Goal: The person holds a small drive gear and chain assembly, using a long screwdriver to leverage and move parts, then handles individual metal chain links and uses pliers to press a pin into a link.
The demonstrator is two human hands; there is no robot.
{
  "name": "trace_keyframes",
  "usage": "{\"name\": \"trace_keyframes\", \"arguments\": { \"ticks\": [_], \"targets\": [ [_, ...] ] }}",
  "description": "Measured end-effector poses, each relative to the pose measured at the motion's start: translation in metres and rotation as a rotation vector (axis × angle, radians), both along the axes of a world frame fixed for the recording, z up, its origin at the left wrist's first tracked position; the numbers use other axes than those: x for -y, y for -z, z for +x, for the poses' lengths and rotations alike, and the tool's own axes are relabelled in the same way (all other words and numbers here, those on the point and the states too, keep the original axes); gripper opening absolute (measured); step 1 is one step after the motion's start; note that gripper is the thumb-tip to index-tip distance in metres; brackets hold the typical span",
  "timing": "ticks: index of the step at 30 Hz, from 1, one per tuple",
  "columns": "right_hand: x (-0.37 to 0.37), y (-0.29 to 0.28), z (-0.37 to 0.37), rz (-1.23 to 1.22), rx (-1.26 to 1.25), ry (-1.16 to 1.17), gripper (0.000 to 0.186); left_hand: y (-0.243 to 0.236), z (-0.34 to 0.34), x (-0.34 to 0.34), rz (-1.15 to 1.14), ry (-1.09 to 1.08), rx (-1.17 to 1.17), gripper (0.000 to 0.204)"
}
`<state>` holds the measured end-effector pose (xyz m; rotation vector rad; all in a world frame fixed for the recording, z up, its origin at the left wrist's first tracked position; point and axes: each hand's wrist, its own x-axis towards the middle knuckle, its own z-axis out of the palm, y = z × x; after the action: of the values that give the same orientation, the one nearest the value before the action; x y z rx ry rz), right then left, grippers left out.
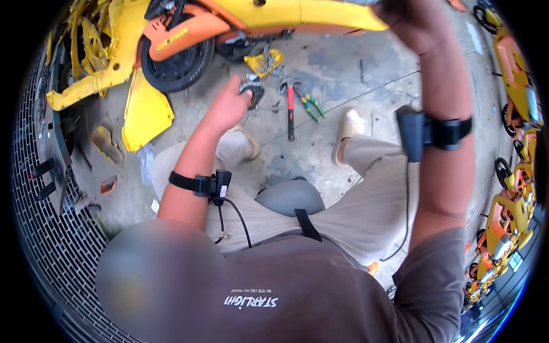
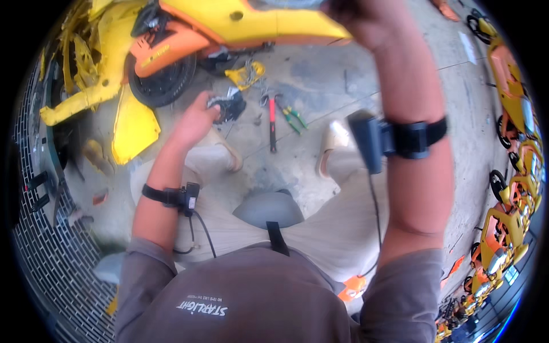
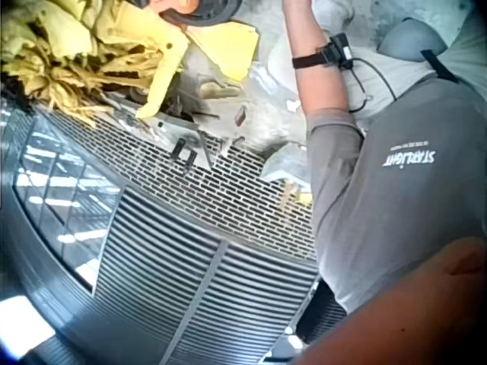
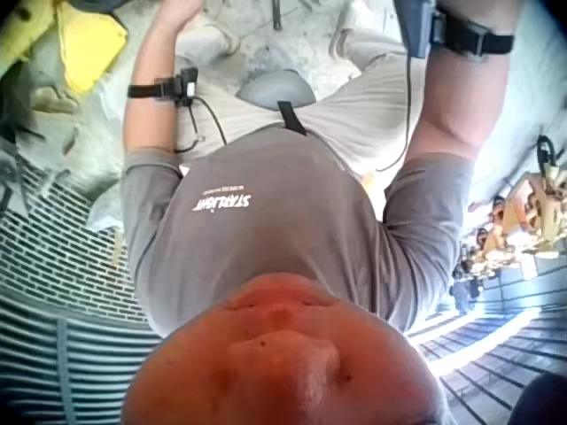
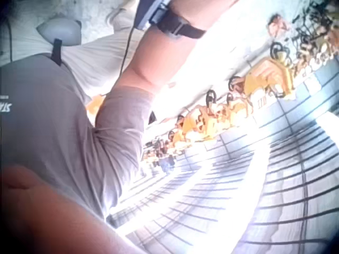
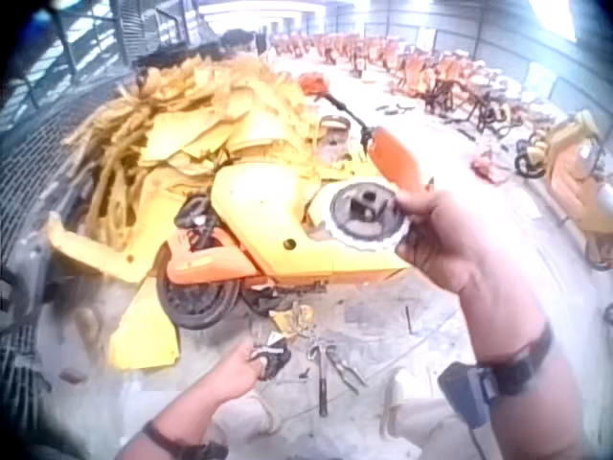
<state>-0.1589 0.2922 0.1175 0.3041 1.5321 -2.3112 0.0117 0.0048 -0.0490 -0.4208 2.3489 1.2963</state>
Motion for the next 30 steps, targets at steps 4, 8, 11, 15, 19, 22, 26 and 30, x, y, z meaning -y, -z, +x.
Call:
{"name": "trace_keyframes", "arguments": {
  "ticks": [4, 8, 11, 15, 19, 22, 26, 30],
  "targets": [
    [-0.003, -0.006, 0.053, 0.143, -0.028, -0.011, 0.014, 0.015, 0.005, -0.006, -0.042, 0.019, 0.057, 0.043],
    [-0.003, -0.006, 0.091, 0.153, 0.015, 0.03, 0.015, 0.013, 0.007, -0.02, -0.002, 0.005, 0.187, 0.048],
    [-0.011, 0.014, 0.108, 0.116, 0.004, 0.077, 0.016, 0.051, 0.008, -0.022, -0.151, 0.051, 0.132, 0.05],
    [-0.03, 0.078, 0.107, 0.083, 0.081, 0.07, 0.021, 0.08, 0.006, -0.029, -0.062, 0.034, 0.342, 0.044],
    [-0.016, 0.079, 0.069, 0.141, -0.039, 0.013, 0.022, 0.126, 0.001, -0.027, -0.116, -0.015, 0.546, 0.032],
    [-0.023, 0.062, 0.054, 0.033, -0.094, 0.033, 0.026, 0.171, 0.004, -0.016, -0.232, -0.044, 0.563, 0.031],
    [-0.037, 0.06, 0.043, 0.097, -0.2, 0.121, 0.023, 0.211, -0.007, -0.021, -0.251, -0.004, 0.493, 0.036],
    [-0.045, 0.04, 0.053, 0.287, -0.194, 0.044, 0.026, 0.262, 0.012, -0.008, -0.135, -0.153, 0.481, 0.051]
  ]
}}
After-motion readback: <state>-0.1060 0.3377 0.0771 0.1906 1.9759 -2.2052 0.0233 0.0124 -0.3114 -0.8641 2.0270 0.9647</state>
